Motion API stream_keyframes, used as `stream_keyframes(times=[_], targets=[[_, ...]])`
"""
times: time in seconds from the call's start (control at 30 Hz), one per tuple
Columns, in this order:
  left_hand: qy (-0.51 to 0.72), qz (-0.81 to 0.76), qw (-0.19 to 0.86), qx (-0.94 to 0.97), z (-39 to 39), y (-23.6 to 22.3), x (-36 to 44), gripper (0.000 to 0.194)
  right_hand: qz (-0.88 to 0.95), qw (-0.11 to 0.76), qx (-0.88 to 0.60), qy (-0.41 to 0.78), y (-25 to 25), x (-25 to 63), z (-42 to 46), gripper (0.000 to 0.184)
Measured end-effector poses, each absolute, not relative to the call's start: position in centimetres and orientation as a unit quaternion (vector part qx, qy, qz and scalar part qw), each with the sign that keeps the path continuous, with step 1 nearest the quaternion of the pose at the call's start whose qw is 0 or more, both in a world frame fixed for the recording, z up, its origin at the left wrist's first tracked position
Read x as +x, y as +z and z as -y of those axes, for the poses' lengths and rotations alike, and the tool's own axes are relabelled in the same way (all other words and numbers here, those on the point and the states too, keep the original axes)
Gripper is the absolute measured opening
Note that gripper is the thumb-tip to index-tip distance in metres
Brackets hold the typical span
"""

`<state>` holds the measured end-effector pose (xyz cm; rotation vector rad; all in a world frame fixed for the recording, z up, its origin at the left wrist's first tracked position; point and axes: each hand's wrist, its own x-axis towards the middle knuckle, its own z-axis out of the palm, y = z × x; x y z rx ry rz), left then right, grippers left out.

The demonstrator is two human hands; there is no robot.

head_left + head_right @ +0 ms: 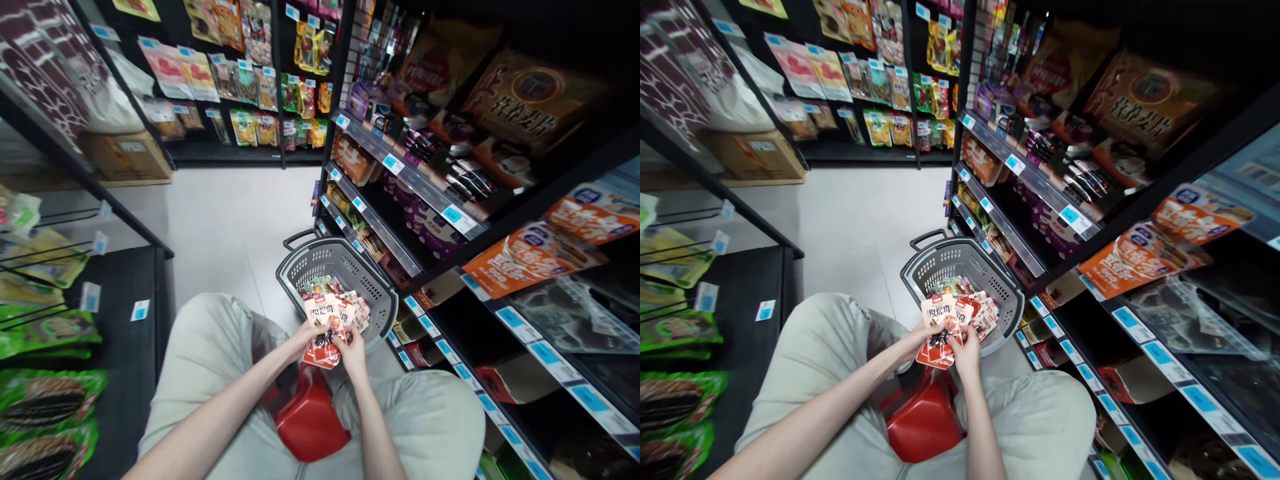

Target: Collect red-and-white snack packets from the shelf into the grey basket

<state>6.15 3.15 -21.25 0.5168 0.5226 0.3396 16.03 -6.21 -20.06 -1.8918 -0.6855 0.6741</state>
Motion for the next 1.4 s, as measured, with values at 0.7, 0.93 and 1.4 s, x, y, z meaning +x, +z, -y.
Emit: stream_keyframes(times=[0.7, 0.93, 1.4], targets=[[0.214, -0.23, 0.924, 0.218, -3.5, -21.2, 6.3, 0.066, 0.57, 0.216, -0.789, -0.083, -16.5, 14.3, 7.3, 0.022], [0.24, -0.236, 0.905, 0.259, -3.8, -20.9, 6.0, 0.061, 0.637, 0.16, -0.754, -0.023, -15.8, 12.4, 6.5, 0.033], [0.201, -0.195, 0.899, 0.336, -3.6, -21.4, 6.4, 0.056, 0.265, 0.509, -0.776, 0.262, -19.3, 18.2, 7.2, 0.018]])
